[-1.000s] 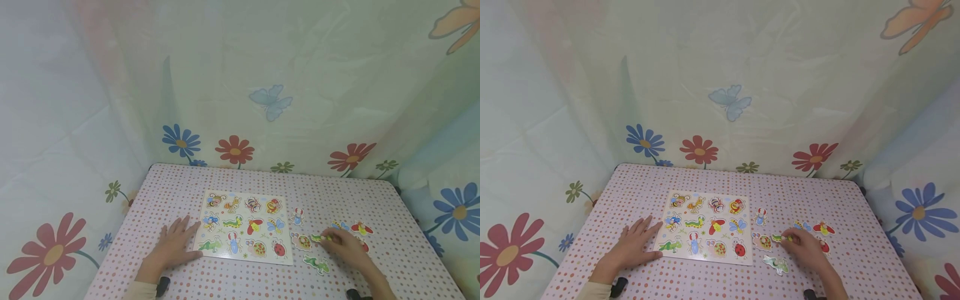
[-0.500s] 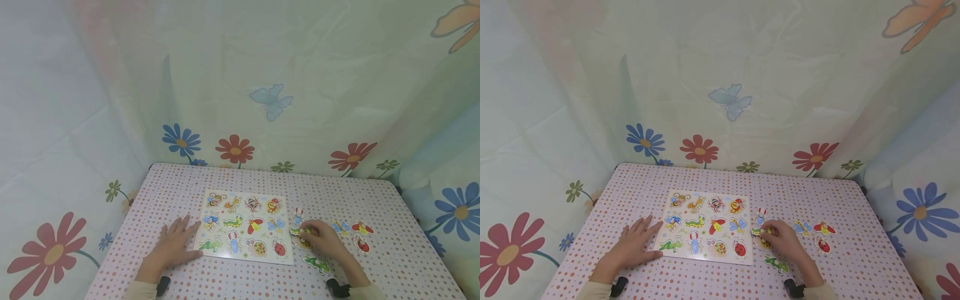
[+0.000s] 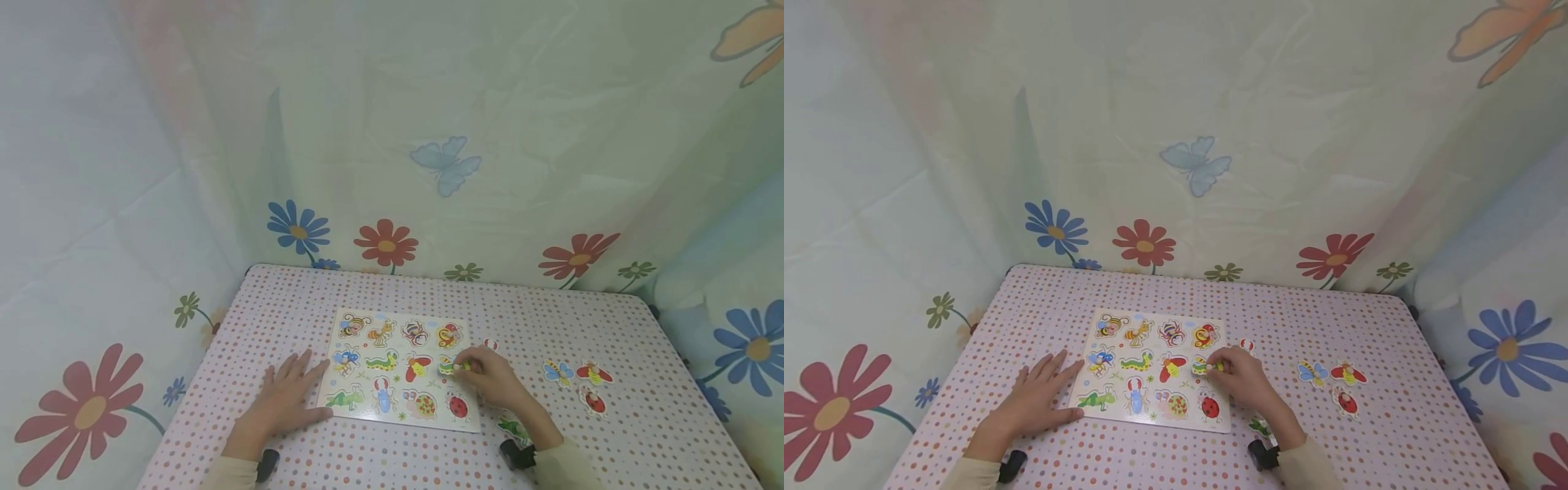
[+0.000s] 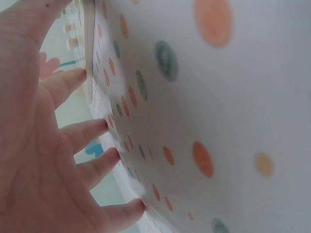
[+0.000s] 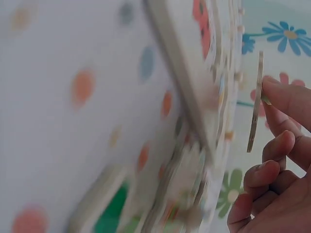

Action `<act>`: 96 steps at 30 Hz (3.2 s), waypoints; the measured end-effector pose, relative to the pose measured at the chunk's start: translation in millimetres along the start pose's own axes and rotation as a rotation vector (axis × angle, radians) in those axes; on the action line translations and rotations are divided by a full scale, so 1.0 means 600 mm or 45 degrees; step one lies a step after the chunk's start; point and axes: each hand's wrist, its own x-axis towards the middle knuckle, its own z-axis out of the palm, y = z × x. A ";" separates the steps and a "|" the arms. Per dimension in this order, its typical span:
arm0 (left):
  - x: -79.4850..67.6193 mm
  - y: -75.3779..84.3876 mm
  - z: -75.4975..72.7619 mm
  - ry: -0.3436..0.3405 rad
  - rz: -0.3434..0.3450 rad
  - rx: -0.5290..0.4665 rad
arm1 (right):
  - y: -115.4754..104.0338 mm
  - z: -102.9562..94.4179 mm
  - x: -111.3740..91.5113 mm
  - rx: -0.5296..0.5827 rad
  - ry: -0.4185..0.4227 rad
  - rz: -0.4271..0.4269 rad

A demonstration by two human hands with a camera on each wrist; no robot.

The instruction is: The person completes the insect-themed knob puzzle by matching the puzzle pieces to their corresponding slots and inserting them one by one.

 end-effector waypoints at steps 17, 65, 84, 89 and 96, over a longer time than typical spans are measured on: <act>0.000 -0.001 0.003 0.010 0.007 -0.001 | -0.071 0.075 0.060 0.014 -0.079 -0.305; -0.001 -0.003 0.003 0.033 0.019 -0.007 | -0.130 0.162 0.110 -0.136 -0.195 -0.115; -0.003 0.002 -0.002 0.012 0.020 0.000 | -0.136 0.139 0.110 -0.104 -0.183 -0.178; -0.003 0.002 -0.004 0.003 0.020 -0.015 | -0.147 0.108 0.102 -0.063 -0.127 -0.211; -0.001 0.001 -0.004 0.009 0.010 -0.024 | -0.156 0.066 0.080 -0.030 -0.060 -0.236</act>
